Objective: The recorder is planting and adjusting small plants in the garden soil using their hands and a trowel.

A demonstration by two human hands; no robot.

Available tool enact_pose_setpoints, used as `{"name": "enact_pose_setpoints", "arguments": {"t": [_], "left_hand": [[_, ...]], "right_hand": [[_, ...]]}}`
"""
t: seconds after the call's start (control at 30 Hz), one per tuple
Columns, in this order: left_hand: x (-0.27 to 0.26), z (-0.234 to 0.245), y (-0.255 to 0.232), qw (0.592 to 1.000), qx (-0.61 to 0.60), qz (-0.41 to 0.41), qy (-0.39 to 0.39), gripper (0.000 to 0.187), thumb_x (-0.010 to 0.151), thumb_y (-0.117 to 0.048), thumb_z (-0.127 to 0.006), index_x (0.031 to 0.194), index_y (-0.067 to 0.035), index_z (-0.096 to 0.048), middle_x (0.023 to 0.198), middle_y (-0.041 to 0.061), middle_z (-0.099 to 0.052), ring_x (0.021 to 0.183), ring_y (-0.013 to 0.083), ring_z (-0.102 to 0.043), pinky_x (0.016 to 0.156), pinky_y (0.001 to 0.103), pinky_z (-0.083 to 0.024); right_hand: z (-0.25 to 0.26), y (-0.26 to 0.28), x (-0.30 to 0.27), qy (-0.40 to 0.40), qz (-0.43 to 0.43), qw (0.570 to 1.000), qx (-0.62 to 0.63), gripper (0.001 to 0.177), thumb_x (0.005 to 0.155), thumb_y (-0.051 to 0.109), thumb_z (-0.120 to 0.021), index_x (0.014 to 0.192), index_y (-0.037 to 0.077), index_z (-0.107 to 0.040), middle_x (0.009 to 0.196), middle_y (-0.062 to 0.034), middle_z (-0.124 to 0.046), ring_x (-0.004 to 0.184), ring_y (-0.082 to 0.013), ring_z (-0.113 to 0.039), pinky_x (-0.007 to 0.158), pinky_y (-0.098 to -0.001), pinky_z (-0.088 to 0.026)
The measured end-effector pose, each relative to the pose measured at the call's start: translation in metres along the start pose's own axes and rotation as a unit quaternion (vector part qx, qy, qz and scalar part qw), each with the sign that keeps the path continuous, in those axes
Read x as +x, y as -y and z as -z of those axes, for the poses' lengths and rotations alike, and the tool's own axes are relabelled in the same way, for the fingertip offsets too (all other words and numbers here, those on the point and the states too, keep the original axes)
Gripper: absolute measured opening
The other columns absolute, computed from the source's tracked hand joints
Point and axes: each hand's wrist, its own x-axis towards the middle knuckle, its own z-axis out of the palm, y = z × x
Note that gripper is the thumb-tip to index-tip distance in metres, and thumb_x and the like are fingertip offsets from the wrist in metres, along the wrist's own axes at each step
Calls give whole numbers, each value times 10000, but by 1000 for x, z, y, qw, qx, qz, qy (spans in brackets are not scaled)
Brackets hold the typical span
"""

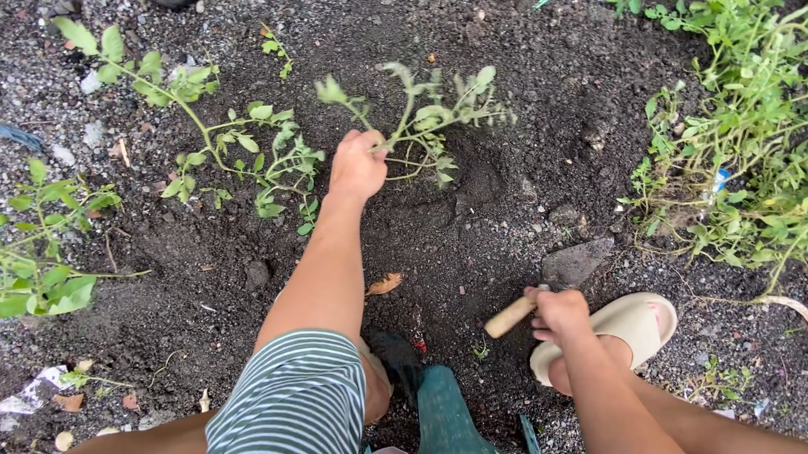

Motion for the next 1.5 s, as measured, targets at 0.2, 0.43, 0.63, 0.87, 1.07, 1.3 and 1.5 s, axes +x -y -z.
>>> {"name": "enact_pose_setpoints", "arguments": {"t": [0.2, 0.43, 0.63, 0.87, 1.07, 1.3, 1.5], "left_hand": [[10, -12, 27, 999, 16, -31, -16, 105, 992, -113, -628, 1024, -84, -724, 1085, 147, -636, 997, 314, -667, 925, 439, -557], [4, -7, 15, 1000, -4, 16, -10, 106, 978, -120, -614, 998, -95, -715, 1083, 119, -629, 978, 282, -656, 897, 429, -543], [4, -9, 15, 999, -17, -9, -29, 110, 977, -151, -654, 1034, -106, -736, 1091, 135, -626, 991, 300, -649, 901, 436, -540], [4, -10, 16, 1000, -17, 16, -15, 117, 976, -159, -647, 1037, -114, -736, 1102, 128, -636, 1003, 297, -664, 905, 438, -543], [10, -11, 26, 999, -18, -17, -43, 115, 967, -151, -667, 1031, -111, -753, 1102, 152, -659, 1028, 322, -661, 916, 441, -538], [14, -12, 32, 998, -47, 4, -45, 106, 960, -156, -671, 1032, -99, -723, 1116, 154, -688, 1019, 315, -690, 904, 429, -543], [11, -12, 29, 999, -22, -1, -33, 94, 978, -141, -660, 1045, -98, -709, 1113, 155, -662, 1019, 321, -670, 895, 446, -537]], "right_hand": [[-34, -34, 29, 48, 34, 995, 82, 230, 901, 240, -718, 980, 27, -682, 825, -56, -656, 658, -167, -613, 589, -378, -549], [-43, 4, -21, -133, 96, 953, 256, 450, 1009, 388, -600, 1125, -39, -515, 856, -135, -663, 672, -236, -668, 593, -415, -559], [-20, 14, -6, -332, 204, 914, 119, 354, 979, 279, -633, 1129, -36, -574, 977, -192, -695, 864, -306, -691, 818, -445, -549], [40, 93, 7, -282, 212, 933, 65, 475, 1047, 440, -642, 958, -23, -692, 843, -175, -703, 777, -306, -678, 748, -478, -528], [62, 151, 49, -214, 262, 938, 83, 456, 1034, 421, -649, 976, -29, -695, 751, -156, -659, 673, -299, -636, 637, -496, -496], [19, 121, 17, -270, 395, 878, -19, 325, 1003, 270, -642, 1064, -44, -705, 846, -218, -728, 755, -328, -723, 741, -453, -562], [-28, 112, -6, -272, 442, 855, 3, 313, 928, 156, -640, 1183, -25, -647, 920, -255, -733, 827, -403, -738, 774, -482, -585]]}}
